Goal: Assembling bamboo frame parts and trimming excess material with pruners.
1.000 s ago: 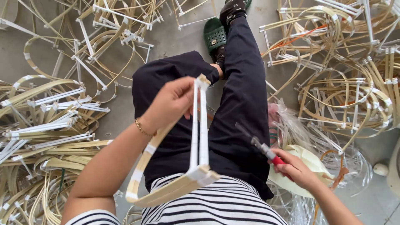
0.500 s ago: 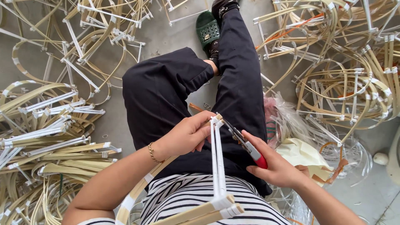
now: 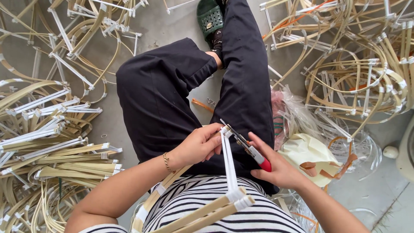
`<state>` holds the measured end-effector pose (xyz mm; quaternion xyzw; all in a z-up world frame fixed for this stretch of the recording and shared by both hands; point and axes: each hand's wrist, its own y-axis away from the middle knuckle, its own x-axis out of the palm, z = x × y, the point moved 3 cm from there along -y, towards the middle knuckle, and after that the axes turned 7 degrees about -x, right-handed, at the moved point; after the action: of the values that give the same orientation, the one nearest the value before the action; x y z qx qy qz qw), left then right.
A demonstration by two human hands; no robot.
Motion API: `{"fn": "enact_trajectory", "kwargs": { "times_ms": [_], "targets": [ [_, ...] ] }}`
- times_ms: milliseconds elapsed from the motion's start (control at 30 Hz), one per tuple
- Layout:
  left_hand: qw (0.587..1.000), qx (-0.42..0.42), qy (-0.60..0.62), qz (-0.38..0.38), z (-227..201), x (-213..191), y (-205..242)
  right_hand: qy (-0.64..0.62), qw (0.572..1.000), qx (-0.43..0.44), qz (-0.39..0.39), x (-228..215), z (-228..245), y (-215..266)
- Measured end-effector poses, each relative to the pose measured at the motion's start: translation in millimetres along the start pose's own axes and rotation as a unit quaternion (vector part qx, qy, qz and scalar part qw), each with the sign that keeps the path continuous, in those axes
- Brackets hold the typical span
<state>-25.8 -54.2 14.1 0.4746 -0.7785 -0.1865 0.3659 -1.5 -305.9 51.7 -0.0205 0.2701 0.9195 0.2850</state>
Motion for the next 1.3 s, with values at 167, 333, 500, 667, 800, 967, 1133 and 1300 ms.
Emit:
{"fn": "enact_trajectory", "kwargs": {
  "times_ms": [167,333,500,667,800,967,1133,1300],
  "targets": [
    [0.999,-0.002,0.032,0.003,30.2,-11.4,-20.8,-0.067,0.997,0.036,0.019,16.5,-46.4,-15.0],
    [0.999,-0.021,0.038,-0.006,28.2,-22.0,-22.0,0.003,1.0,0.012,-0.016,18.1,-52.9,-31.0],
    [0.998,0.016,0.041,-0.04,-4.2,-23.5,-7.3,0.163,0.978,0.006,-0.129,14.5,-89.4,-32.2],
    [0.888,0.195,-0.229,-0.348,-44.6,-114.5,17.1,-0.203,0.967,0.109,-0.107,8.3,-62.1,-57.1],
    [0.745,0.245,-0.388,-0.485,-88.2,-102.9,72.1,-0.358,0.914,-0.147,-0.118,16.6,-19.6,-94.8],
    [0.861,0.243,-0.383,-0.231,-93.1,-95.9,120.5,-0.226,0.962,0.036,-0.147,10.9,9.1,-118.5],
    [0.829,0.294,-0.423,-0.218,-10.3,-103.5,8.1,-0.32,0.938,-0.101,-0.089,27.0,2.1,-139.9],
    [0.994,0.061,-0.075,-0.05,-1.6,-70.9,-14.8,-0.323,0.941,-0.081,-0.052,7.6,17.6,-102.8]
  ]
}}
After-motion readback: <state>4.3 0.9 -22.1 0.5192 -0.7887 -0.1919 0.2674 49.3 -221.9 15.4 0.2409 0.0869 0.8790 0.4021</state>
